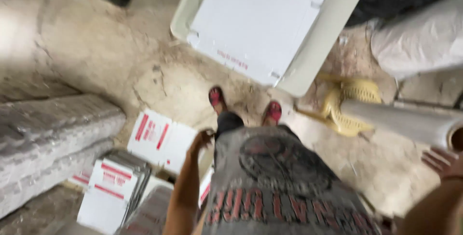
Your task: The person picks up several unfolded cardboard pizza boxes, places them on a table, and wraps them in plastic film using shears to cut the film.
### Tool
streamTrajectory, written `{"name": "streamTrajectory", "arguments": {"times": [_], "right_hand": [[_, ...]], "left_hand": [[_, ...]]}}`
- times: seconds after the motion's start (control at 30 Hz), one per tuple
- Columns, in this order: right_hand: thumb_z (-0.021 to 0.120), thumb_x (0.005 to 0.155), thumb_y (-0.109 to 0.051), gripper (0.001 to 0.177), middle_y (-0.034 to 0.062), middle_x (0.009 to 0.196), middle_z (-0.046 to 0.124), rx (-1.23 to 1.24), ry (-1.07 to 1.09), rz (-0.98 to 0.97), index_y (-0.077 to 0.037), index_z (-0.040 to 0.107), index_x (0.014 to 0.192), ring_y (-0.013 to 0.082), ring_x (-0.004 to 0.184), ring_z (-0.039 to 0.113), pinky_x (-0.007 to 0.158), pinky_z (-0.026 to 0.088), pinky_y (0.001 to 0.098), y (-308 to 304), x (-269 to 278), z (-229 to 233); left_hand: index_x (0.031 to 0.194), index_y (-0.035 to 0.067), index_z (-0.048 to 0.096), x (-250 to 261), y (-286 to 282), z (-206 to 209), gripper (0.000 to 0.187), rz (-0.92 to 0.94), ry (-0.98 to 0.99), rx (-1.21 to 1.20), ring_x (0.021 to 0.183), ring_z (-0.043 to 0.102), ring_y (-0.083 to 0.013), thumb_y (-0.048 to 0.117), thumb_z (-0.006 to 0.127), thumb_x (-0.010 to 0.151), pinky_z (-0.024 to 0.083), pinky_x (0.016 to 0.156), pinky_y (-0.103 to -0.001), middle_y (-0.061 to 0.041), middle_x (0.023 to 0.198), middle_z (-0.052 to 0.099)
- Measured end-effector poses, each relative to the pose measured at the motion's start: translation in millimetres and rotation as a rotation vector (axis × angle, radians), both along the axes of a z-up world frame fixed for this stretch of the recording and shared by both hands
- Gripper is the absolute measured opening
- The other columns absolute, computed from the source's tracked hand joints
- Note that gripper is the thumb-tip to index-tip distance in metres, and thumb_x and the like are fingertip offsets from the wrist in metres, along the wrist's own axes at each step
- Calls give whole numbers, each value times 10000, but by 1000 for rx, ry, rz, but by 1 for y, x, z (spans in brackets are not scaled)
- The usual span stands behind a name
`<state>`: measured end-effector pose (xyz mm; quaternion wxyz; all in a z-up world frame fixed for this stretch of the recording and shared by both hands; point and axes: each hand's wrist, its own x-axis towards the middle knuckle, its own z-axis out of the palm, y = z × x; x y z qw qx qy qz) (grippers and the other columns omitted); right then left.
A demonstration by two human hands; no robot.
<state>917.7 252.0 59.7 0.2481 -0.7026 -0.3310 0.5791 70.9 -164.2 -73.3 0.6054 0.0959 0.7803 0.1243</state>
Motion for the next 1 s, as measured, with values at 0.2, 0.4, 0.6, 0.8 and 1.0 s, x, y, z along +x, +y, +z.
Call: {"name": "streamTrajectory", "arguments": {"times": [0.2,0.4,0.6,0.8,1.0], "right_hand": [[360,872,-735,729,30,1262,567,215,-620,-639,-233,565,1358,201,1068,672,803,551,347,-90,-237,123],[510,997,-452,480,70,1279,662,-2,-11,-221,-171,545,1385,278,1126,647,869,545,512,-161,-507,34],[573,997,-155,320,184,1363,509,-159,523,-271,-85,444,1282,452,1339,513,1069,451,711,-147,-666,-16],[777,835,-30,211,101,884,656,-44,158,-264,-45,605,955,337,900,750,844,603,579,-146,-664,-46],[764,785,-235,208,91,712,667,138,-590,60,-123,589,791,285,742,685,666,551,460,-127,-627,-104]], "left_hand": [[1487,112,502,-119,-6,19,616,134,-56,91,718,674,-232,200,689,907,517,468,-352,-161,994,752],[1561,123,348,-223,75,64,664,586,-284,473,1081,662,-403,158,666,979,523,893,-700,-229,1299,647],[1413,204,518,-263,176,33,502,799,-619,709,1245,623,-472,208,739,963,494,1008,-758,-202,1312,667],[1170,130,646,-257,231,67,317,683,-468,603,1061,725,-377,166,789,890,549,951,-658,-125,1059,745],[882,131,739,-254,254,67,138,476,-83,576,760,770,-239,136,861,818,666,648,-441,-81,872,753]]}}
